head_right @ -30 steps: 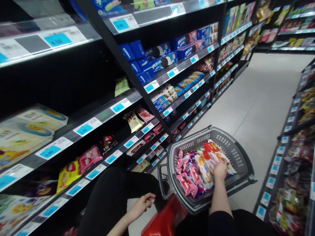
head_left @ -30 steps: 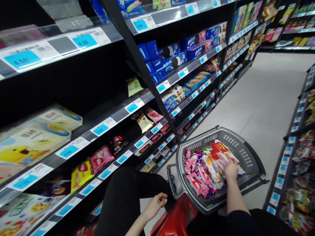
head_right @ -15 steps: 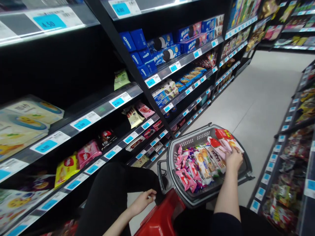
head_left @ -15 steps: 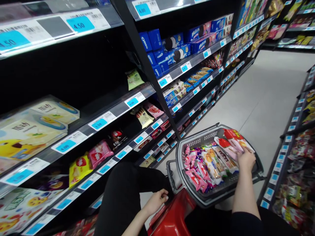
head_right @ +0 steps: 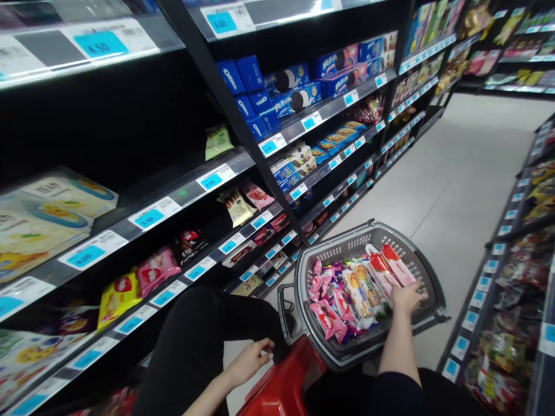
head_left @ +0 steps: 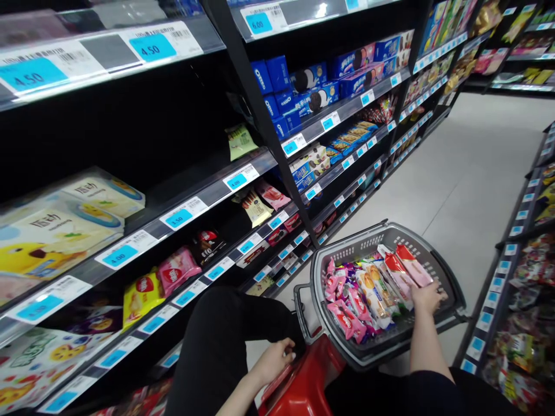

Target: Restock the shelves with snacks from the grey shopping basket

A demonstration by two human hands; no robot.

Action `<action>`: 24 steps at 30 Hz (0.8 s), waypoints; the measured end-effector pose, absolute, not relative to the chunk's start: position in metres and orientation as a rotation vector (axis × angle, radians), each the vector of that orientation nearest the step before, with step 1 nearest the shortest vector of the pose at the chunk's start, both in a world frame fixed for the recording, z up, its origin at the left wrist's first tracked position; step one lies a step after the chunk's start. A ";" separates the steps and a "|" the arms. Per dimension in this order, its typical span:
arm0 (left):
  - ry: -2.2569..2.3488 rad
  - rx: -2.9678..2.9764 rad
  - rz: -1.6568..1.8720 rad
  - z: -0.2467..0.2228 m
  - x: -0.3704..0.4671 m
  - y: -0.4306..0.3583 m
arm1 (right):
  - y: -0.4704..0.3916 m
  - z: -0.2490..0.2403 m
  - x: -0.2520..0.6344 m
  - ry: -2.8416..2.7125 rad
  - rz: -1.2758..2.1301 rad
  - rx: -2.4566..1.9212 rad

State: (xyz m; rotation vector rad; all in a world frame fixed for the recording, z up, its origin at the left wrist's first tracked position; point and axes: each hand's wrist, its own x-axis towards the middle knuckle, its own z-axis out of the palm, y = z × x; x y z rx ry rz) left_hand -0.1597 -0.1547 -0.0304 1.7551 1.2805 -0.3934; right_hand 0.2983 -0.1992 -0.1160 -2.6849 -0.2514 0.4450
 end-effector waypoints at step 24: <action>1.296 1.870 -0.589 -0.015 -0.155 -0.158 | -0.160 -0.119 0.265 -0.511 0.769 -2.746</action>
